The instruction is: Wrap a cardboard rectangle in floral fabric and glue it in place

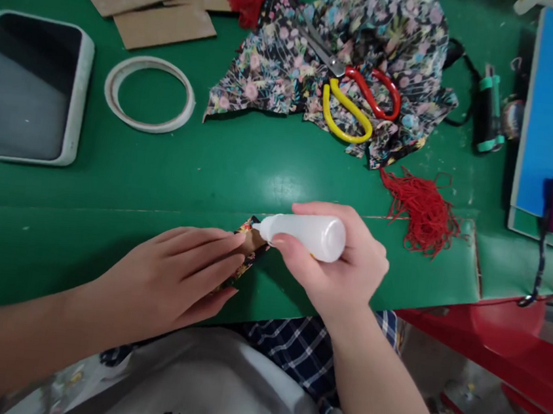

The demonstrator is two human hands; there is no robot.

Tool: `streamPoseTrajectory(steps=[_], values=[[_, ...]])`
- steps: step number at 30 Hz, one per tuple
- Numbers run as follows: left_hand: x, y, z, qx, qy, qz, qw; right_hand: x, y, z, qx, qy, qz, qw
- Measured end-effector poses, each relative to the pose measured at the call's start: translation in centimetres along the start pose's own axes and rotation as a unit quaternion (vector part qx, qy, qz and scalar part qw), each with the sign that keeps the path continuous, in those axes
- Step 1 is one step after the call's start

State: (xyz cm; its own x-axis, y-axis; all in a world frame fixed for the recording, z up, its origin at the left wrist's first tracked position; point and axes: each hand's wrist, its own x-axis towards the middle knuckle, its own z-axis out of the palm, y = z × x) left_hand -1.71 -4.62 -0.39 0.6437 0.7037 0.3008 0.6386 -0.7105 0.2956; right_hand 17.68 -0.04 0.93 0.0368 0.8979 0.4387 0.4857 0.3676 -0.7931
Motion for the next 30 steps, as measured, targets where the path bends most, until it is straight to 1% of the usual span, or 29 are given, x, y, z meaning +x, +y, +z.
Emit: streamPoseTrajectory(steps=[2,9,18,26,30], values=[[0.0,0.0,0.0,0.006,-0.007,-0.001,1.0,-0.1,-0.3,0.5,-0.045,-0.015,-0.006,0.999],[-0.1,-0.1,0.0,0.013,-0.026,-0.002,1.0,-0.4,-0.1,0.8,-0.108,-0.034,-0.046,0.993],[-0.1,-0.1,0.2,0.016,-0.021,0.004,1.0,-0.2,-0.7,1.3,-0.175,-0.038,-0.091,0.98],[0.1,-0.2,0.3,0.013,-0.015,0.004,1.0,0.6,-1.8,1.4,-0.229,-0.091,-0.136,0.96],[0.1,-0.2,0.3,0.015,-0.014,-0.001,1.0,0.8,-1.9,1.4,-0.245,-0.095,-0.145,0.954]])
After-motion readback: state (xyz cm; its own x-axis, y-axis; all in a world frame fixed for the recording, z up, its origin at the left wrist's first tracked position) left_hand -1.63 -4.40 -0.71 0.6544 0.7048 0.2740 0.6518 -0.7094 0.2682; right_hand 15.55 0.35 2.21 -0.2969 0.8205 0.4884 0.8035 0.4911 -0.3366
